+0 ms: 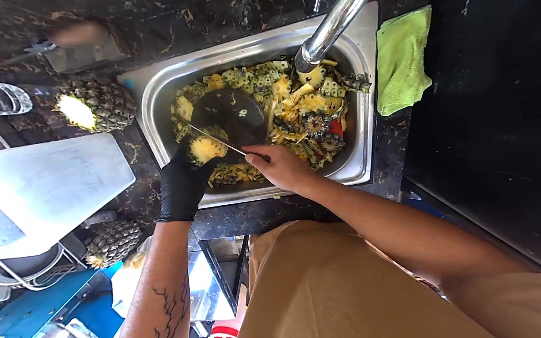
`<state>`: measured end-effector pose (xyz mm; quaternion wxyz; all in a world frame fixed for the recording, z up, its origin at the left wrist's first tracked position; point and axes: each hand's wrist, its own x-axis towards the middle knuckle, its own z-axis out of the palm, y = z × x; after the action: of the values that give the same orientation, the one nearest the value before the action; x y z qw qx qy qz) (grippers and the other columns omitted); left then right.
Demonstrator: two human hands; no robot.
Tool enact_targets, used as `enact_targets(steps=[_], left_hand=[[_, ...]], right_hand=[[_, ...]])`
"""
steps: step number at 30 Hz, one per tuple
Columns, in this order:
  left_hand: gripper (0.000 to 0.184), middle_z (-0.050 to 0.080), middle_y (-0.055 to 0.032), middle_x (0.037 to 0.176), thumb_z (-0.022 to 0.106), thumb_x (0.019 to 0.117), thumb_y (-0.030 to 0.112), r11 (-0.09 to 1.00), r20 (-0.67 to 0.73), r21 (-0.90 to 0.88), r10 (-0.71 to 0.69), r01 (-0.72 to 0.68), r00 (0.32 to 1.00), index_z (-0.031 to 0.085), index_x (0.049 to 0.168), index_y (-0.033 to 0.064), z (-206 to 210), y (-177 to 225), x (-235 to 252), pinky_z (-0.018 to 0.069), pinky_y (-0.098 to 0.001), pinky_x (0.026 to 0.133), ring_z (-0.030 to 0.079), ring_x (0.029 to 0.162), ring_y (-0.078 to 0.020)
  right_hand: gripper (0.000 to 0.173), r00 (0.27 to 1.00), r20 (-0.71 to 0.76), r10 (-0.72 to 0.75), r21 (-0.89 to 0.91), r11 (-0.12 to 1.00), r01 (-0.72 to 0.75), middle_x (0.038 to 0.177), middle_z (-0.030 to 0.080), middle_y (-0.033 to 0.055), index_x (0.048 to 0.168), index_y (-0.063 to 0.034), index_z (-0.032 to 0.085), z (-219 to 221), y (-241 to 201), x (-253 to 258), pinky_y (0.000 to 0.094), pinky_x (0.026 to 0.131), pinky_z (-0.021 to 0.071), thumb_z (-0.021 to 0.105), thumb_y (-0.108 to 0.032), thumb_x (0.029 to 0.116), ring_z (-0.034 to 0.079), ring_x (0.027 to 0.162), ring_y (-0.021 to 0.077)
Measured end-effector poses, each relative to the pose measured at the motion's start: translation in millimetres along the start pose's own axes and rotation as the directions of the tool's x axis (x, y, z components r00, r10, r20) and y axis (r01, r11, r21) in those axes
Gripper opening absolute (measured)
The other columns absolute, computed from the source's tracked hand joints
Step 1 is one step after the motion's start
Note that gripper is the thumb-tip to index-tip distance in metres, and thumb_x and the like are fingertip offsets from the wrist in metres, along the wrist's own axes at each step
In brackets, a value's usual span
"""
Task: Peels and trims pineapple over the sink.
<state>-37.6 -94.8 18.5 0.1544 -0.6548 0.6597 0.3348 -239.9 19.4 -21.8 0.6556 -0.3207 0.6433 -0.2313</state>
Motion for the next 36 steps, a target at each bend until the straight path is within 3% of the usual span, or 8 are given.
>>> enact_targets(steps=[7,15,19,27,29,31,33,36], left_hand=[[0.083,0.071,-0.0158,0.117,0.087,0.0813,0.037,0.997,-0.002,-0.076,-0.021,0.021,1.000,0.046,0.153,0.0277,1,-1,0,0.0575,-0.0593,0.085,0.073,0.093,-0.0317],[0.083,0.070,-0.0175,0.118,0.086,0.0820,0.039,1.000,-0.007,-0.031,-0.004,0.004,1.000,0.045,0.153,0.0260,0,0,2,0.0570,-0.0604,0.086,0.072,0.095,-0.0330],[0.082,0.070,-0.0199,0.113,0.084,0.0838,0.042,1.000,0.003,-0.021,0.012,-0.012,1.000,0.045,0.153,0.0250,0,-2,1,0.0561,-0.0622,0.081,0.071,0.091,-0.0359],[0.082,0.070,-0.0172,0.120,0.086,0.0822,0.038,0.999,-0.007,-0.030,0.029,-0.029,1.000,0.046,0.153,0.0259,-1,-4,2,0.0566,-0.0603,0.087,0.072,0.096,-0.0333],[0.082,0.069,-0.0188,0.118,0.087,0.0823,0.037,0.998,0.016,-0.017,0.058,-0.057,0.998,0.045,0.153,0.0283,-5,-8,5,0.0555,-0.0619,0.083,0.071,0.093,-0.0350],[0.083,0.069,-0.0176,0.120,0.087,0.0821,0.034,0.996,0.065,0.016,0.091,-0.092,0.994,0.044,0.153,0.0340,-11,-8,9,0.0554,-0.0619,0.084,0.070,0.095,-0.0347],[0.086,0.066,-0.0144,0.130,0.088,0.0814,0.031,0.992,0.097,0.019,0.124,-0.126,0.988,0.042,0.153,0.0393,-14,-9,10,0.0542,-0.0625,0.089,0.069,0.103,-0.0345],[0.101,0.053,-0.0099,0.150,0.088,0.0810,0.035,0.991,0.076,-0.026,0.132,-0.131,0.988,0.027,0.162,0.0343,-11,-13,5,0.0539,-0.0616,0.093,0.066,0.115,-0.0343]], right_hand=[[0.039,0.999,-0.036,0.009,-0.043,0.999,-0.011,0.124,0.072,-0.0019,0.140,-0.0315,0.065,0,0,-6,0.0510,0.090,0.0568,0.048,-0.046,0.1076,0.070,0.107,0.0163],[0.039,1.000,-0.003,0.000,0.021,1.000,0.000,0.130,0.070,-0.0022,0.138,-0.0269,0.067,3,-4,32,0.0504,0.100,0.0540,0.050,-0.043,0.1077,0.066,0.120,0.0144],[0.038,0.999,-0.003,0.050,0.016,0.999,-0.050,0.125,0.072,-0.0015,0.138,-0.0289,0.067,-5,14,10,0.0496,0.093,0.0560,0.050,-0.044,0.1075,0.069,0.109,0.0148],[0.039,1.000,-0.003,-0.003,-0.029,1.000,0.003,0.133,0.069,-0.0012,0.137,-0.0287,0.068,-5,36,32,0.0532,0.103,0.0513,0.049,-0.046,0.1076,0.065,0.122,0.0171],[0.039,1.000,-0.012,0.023,-0.050,0.998,-0.024,0.126,0.072,-0.0005,0.137,-0.0292,0.068,-23,50,16,0.0500,0.096,0.0553,0.049,-0.046,0.1073,0.069,0.110,0.0163],[0.038,0.995,-0.072,0.063,0.051,0.997,-0.060,0.095,0.071,0.0063,0.136,-0.0242,0.068,-37,55,5,0.0420,0.067,0.0549,0.051,-0.043,0.1076,0.063,0.071,0.0178],[0.040,0.987,-0.131,0.088,0.127,0.989,-0.072,0.083,0.066,0.0067,0.139,-0.0256,0.066,-41,48,-1,0.0378,0.055,0.0499,0.051,-0.045,0.1074,0.055,0.058,0.0170],[0.040,0.984,-0.176,-0.013,-0.080,0.997,-0.002,0.108,0.074,0.0020,0.140,-0.0367,0.064,-27,14,-16,0.0543,0.077,0.0572,0.051,-0.050,0.1051,0.070,0.087,0.0206]])
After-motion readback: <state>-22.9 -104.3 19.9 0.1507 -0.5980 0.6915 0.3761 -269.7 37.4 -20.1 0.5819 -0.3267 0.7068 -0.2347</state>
